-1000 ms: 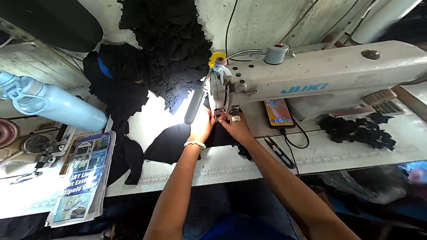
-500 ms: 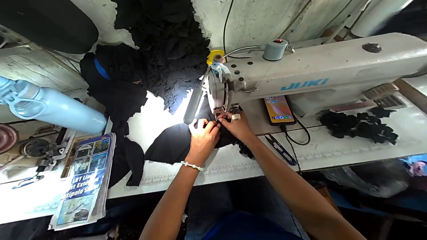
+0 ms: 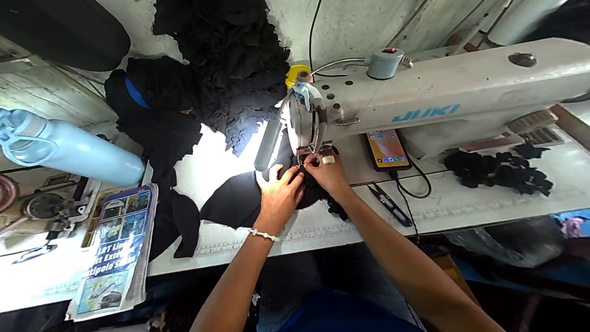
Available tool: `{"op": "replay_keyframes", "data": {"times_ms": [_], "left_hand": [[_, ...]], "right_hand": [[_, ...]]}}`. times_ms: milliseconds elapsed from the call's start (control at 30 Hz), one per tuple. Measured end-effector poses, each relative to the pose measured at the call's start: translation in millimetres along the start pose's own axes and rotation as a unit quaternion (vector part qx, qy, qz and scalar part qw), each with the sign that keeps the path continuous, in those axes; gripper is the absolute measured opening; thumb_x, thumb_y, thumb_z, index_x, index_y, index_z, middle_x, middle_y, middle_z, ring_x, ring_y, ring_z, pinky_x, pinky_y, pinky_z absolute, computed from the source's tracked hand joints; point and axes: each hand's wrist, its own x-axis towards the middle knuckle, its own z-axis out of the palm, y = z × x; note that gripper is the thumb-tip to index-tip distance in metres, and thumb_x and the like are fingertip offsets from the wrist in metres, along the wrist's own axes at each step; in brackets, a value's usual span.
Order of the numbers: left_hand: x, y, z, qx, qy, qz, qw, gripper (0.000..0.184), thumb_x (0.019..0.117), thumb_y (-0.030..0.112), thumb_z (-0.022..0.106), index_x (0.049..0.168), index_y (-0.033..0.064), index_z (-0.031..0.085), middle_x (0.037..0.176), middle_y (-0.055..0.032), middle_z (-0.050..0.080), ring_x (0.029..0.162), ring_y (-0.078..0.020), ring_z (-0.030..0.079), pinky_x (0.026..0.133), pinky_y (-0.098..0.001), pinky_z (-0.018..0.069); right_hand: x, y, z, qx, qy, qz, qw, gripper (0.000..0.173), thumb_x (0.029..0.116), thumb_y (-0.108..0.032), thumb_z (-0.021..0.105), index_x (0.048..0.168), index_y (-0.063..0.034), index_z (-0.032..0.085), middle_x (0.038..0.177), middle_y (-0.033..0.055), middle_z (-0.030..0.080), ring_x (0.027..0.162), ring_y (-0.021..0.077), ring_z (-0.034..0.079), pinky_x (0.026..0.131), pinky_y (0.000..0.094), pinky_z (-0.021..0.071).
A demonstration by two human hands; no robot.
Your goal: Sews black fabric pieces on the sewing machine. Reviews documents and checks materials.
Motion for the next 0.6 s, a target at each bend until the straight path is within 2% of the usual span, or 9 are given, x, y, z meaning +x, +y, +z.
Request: {"op": "replay_keyframes", "data": {"times_ms": [67,133,233,333,400,500,567,600], "left_hand": [[2,-2,-1,-0.014,0.0,-0.007,1.0,0.022,0.0954,0.029,0.064,0.111,0.0227,0.079,0.127,0.0003,0.072,0.127,-0.0411,0.059,0.099,-0.0807,0.0279],[4,-8,2,-0.038,0.005,-0.014,0.999,0.022,0.0964,0.029,0.063,0.109,0.0213,0.08,0.128,0.0015,0.072,0.128,-0.0402,0.059,0.099,-0.0806,0.0272],[9,-15,1,-0.116,-0.031,-0.041,0.992,0.023,0.0984,0.022,0.061,0.112,0.0156,0.079,0.134,0.001,0.069,0.133,-0.0356,0.057,0.102,-0.079,0.027],[18,-19,-5,-0.172,-0.061,-0.061,0.981,0.023,0.0987,0.014,0.058,0.107,0.0096,0.079,0.131,-0.0024,0.071,0.127,-0.0265,0.063,0.104,-0.0643,0.0408],[24,-19,-11,-0.193,-0.088,-0.08,0.974,0.024,0.0991,0.013,0.056,0.107,0.0068,0.078,0.126,-0.0058,0.072,0.121,-0.0253,0.066,0.102,-0.0563,0.0459],[30,-17,-8,-0.204,-0.073,-0.093,0.972,0.018,0.0964,0.014,0.064,0.101,0.0037,0.078,0.112,-0.011,0.075,0.109,-0.0268,0.071,0.095,-0.0515,0.0531],[30,-16,-3,-0.206,-0.055,-0.102,0.972,0.015,0.0948,0.015,0.068,0.099,0.0042,0.077,0.108,-0.0115,0.075,0.105,-0.0272,0.071,0.092,-0.0513,0.0538],[30,-15,-2,-0.202,-0.044,-0.103,0.973,0.014,0.0943,0.015,0.069,0.099,0.0048,0.078,0.108,-0.011,0.075,0.104,-0.0268,0.072,0.092,-0.0512,0.0542]], "right_hand": [[3,-3,-1,-0.01,-0.007,0.01,1.0,0.025,0.0952,-0.016,0.073,0.104,0.0076,0.072,0.114,0.0268,0.066,0.114,0.0431,0.059,0.102,0.0597,0.0415],[7,0,3,-0.022,0.013,-0.019,0.999,0.022,0.094,-0.015,0.075,0.1,0.0053,0.074,0.11,0.0269,0.068,0.112,0.0444,0.061,0.099,0.0617,0.043],[10,5,5,-0.039,0.038,-0.061,0.997,0.026,0.0928,-0.016,0.076,0.103,0.0076,0.074,0.109,0.0292,0.068,0.111,0.0471,0.062,0.098,0.0635,0.0441],[-1,4,-2,-0.032,0.046,-0.085,0.995,0.016,0.094,-0.011,0.074,0.1,0.0029,0.075,0.111,0.0249,0.069,0.113,0.0445,0.061,0.099,0.0626,0.0437],[-14,2,-4,-0.034,0.067,-0.11,0.991,0.011,0.0944,-0.01,0.072,0.098,-0.001,0.076,0.11,0.021,0.07,0.111,0.0418,0.062,0.097,0.0612,0.0446],[-27,-5,-3,-0.055,0.057,-0.109,0.991,0.018,0.0967,-0.016,0.07,0.104,-0.0004,0.077,0.106,0.0213,0.071,0.106,0.0421,0.065,0.093,0.0603,0.0479],[-27,-8,-4,-0.07,0.0,-0.064,0.995,0.024,0.0972,-0.016,0.071,0.112,0.0015,0.074,0.108,0.0232,0.07,0.106,0.0429,0.064,0.095,0.0601,0.0482],[-26,-11,-5,-0.081,-0.024,-0.043,0.996,0.022,0.0972,-0.014,0.071,0.113,0.0017,0.073,0.109,0.0233,0.07,0.108,0.0427,0.064,0.096,0.0595,0.0474]]}}
